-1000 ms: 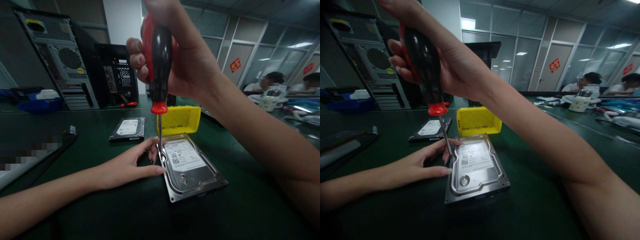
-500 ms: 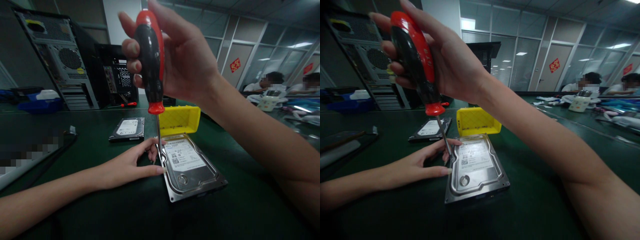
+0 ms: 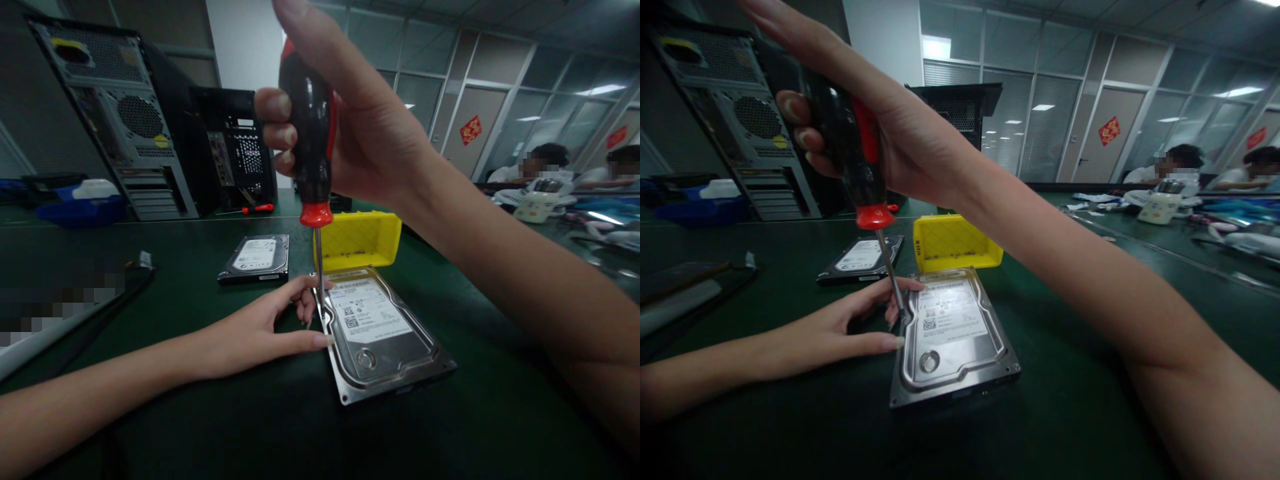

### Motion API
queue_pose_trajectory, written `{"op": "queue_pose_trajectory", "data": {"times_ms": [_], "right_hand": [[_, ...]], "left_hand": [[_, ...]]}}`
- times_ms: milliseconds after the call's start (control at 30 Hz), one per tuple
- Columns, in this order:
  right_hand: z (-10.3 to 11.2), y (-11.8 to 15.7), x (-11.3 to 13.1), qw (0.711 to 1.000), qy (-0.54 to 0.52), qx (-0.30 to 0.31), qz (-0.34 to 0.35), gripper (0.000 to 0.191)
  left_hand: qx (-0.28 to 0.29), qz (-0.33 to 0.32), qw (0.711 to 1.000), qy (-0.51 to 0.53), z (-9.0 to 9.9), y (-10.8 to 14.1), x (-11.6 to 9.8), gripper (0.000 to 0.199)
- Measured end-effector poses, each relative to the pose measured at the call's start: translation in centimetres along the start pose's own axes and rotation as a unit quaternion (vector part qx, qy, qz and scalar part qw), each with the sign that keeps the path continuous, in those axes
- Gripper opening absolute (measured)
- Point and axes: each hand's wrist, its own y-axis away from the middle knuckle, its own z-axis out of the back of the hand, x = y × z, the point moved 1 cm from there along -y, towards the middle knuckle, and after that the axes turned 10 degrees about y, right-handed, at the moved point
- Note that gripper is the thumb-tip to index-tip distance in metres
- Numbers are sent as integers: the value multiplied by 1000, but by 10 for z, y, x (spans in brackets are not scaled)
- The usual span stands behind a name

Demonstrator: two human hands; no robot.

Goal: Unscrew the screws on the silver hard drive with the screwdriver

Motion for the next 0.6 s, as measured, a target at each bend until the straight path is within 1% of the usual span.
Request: {"op": "queue_pose_trajectory", "data": {"times_ms": [133, 233, 300, 400, 467, 533, 600], "right_hand": [[0, 0, 3, 1000, 20, -14, -2, 22], [-2, 0, 9, 999, 30, -13, -30, 23], [-3, 1, 12, 999, 21, 1, -41, 27], [-2, 2, 13, 999, 3, 24, -39, 30], [-1, 3, 10, 999, -12, 13, -45, 28], [0, 2, 6, 998, -34, -16, -46, 27], [0, 0, 3, 997, -45, -45, -49, 31]], "left_hand": [[-1, -4, 1000, 0, 0, 0, 1, 60], [-4, 0, 1000, 2, 0, 0, 0, 59], [-3, 2, 1000, 1, 0, 0, 0, 59], [1, 0, 1000, 1, 0, -1, 0, 58], [0, -3, 1000, 4, 0, -1, 1, 59], [1, -3, 1000, 6, 0, -2, 1, 59], [4, -1, 1000, 5, 0, -1, 0, 59]]}}
